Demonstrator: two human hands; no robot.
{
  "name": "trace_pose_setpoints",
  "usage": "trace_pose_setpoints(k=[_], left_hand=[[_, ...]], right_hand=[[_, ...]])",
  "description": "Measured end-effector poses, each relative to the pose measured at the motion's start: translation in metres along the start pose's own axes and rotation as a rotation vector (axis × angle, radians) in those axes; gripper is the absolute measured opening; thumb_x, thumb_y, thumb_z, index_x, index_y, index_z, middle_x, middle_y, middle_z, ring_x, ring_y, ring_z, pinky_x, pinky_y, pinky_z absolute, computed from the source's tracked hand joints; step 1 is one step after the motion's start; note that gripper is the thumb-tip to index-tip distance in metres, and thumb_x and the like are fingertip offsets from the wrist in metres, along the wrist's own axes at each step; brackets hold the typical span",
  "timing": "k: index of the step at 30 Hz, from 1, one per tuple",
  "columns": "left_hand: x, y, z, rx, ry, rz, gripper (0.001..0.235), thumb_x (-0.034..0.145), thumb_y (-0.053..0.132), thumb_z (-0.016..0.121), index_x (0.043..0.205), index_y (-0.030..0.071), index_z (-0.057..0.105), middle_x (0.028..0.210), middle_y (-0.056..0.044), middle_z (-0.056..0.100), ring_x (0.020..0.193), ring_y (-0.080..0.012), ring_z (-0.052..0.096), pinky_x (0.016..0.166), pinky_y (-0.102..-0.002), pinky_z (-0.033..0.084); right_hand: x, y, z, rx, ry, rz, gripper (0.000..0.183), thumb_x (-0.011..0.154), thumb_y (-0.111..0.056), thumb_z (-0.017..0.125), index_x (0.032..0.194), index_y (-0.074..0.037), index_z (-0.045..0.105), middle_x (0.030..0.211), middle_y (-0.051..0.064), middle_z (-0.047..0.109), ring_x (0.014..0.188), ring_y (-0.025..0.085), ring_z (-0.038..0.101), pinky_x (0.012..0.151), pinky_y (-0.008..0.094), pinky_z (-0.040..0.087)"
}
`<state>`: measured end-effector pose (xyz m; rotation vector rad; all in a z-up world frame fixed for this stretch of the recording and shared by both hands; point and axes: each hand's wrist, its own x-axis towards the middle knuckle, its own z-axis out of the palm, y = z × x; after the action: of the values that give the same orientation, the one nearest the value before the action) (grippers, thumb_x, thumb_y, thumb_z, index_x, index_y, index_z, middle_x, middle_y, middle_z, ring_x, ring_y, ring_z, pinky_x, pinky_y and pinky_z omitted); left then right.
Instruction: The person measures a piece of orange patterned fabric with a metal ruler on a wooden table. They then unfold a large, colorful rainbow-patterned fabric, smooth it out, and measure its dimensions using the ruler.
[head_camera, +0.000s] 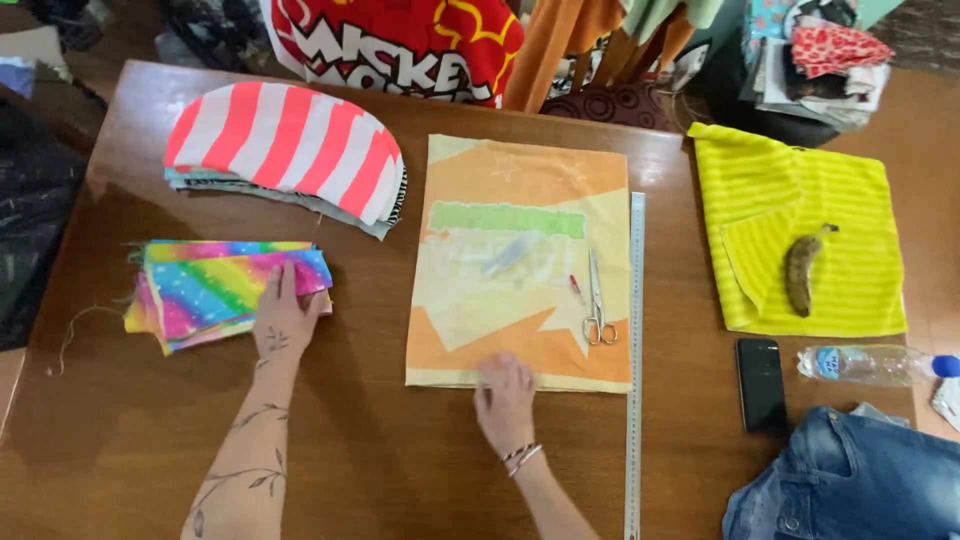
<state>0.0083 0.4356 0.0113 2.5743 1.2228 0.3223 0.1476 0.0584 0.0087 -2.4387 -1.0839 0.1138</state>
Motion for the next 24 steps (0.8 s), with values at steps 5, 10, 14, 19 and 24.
trace_pose_setpoints(k=[5,10,14,19,24], left_hand=[[0.027,0.004,-0.002,0.238,-0.136,-0.068,0.060,0.093,0.049,0.057,0.143,0.017,0.046,0.111,-0.016,0.062,0.085,-0.0415,0.068,0.066,-0.051,0.054],[0.046,0.026,-0.052,0.253,-0.310,-0.156,0.033,0.094,0.016,0.049,0.122,0.019,0.066,0.098,-0.013,0.076,0.091,-0.0382,0.073,0.076,-0.048,0.056],[0.022,0.053,-0.130,0.021,-0.530,0.068,0.039,0.106,0.039,0.036,0.111,0.011,0.062,0.100,-0.017,0.071,0.094,-0.0382,0.067,0.082,-0.049,0.050],[-0.045,0.088,-0.270,-0.605,-0.631,0.121,0.040,0.098,0.037,0.051,0.068,0.011,0.054,0.062,-0.002,0.051,0.060,-0.0213,0.053,0.060,-0.036,0.042],[-0.079,0.048,-0.299,-1.238,-0.450,-0.079,0.021,0.098,0.016,0.063,0.083,0.003,0.068,0.068,-0.005,0.061,0.061,-0.0159,0.059,0.056,-0.029,0.049]], right_hand=[[-0.021,-0.073,-0.009,0.213,0.024,-0.038,0.022,0.089,-0.014,0.063,0.110,-0.019,0.068,0.118,0.002,0.062,0.115,0.025,0.053,0.106,0.047,0.035],[-0.018,-0.114,-0.026,0.374,-0.079,-0.072,0.018,0.091,-0.011,0.061,0.105,-0.017,0.069,0.109,-0.003,0.069,0.105,0.019,0.062,0.100,0.042,0.042],[0.004,-0.144,-0.056,0.613,-0.267,0.235,0.037,0.091,-0.031,0.067,0.124,-0.014,0.062,0.124,0.002,0.065,0.118,0.019,0.059,0.105,0.036,0.046],[0.020,-0.178,-0.092,0.686,-0.289,0.271,0.112,0.073,-0.043,0.090,0.159,-0.020,0.021,0.156,0.018,0.029,0.150,0.038,0.024,0.124,0.055,0.024],[0.032,-0.178,-0.087,0.805,-0.100,0.271,0.133,0.063,-0.033,0.096,0.162,-0.011,0.012,0.155,0.030,0.027,0.149,0.046,0.022,0.125,0.054,0.017]])
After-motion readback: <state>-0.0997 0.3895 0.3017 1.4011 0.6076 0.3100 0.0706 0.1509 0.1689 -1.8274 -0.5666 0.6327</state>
